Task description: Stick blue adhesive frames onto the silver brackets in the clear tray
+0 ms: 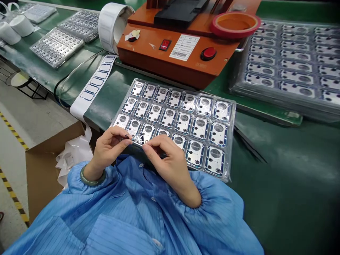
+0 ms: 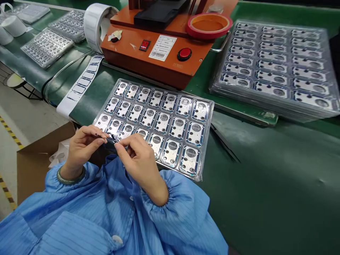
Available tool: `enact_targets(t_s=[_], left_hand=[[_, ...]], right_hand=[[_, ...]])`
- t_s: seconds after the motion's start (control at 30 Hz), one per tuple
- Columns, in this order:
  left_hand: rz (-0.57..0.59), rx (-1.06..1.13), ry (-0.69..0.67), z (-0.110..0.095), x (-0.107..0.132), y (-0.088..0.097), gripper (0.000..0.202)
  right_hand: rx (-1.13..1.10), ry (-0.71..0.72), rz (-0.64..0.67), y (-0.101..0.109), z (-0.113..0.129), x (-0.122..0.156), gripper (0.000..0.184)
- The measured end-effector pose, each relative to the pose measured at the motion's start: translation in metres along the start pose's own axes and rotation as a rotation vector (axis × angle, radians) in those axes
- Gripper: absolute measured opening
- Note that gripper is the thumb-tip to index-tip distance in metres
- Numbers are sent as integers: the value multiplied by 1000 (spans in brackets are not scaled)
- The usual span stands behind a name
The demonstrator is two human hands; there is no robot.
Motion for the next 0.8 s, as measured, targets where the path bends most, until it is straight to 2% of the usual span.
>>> enact_targets(t_s=[0.13,0.2,0.3,0.4,0.47,0.57,0.67,0.8], left_hand=[[49,-136,-49,-3,2,9,21],[-16,-297,-112,-7,2,17,20],[-202,-504,-178,-10,1,31,18],[-367,-398,-123,-1,2,43,28],[-401,-285,-44,8,2,49,30],[-279,-256,83,19,0,51,26],[-142,-220,130,22,-3,49,23],[-66,-85,171,23,-7,50,17]], right_hand=[[6,33,-27,-1,2,3,12],[10,26,-77,-2,3,3,13],[26,-16,-146,-4,5,-1,15],[-2,-52,-192,-10,3,-7,16],[-46,-76,-196,-15,2,-11,16],[-105,-130,-161,-23,-1,-18,14],[-130,-166,-113,-31,0,-23,14],[-133,-183,-70,-40,3,-29,14]])
Point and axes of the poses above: each hand's wrist, its own x-axis away from the middle knuckle, its own y-axis out of the back of the hand, z = x × y, the point moved 4 cm from there along -x, towards the middle knuckle, and after that the axes turned 2 degrees about -x, right-handed, at the moved point
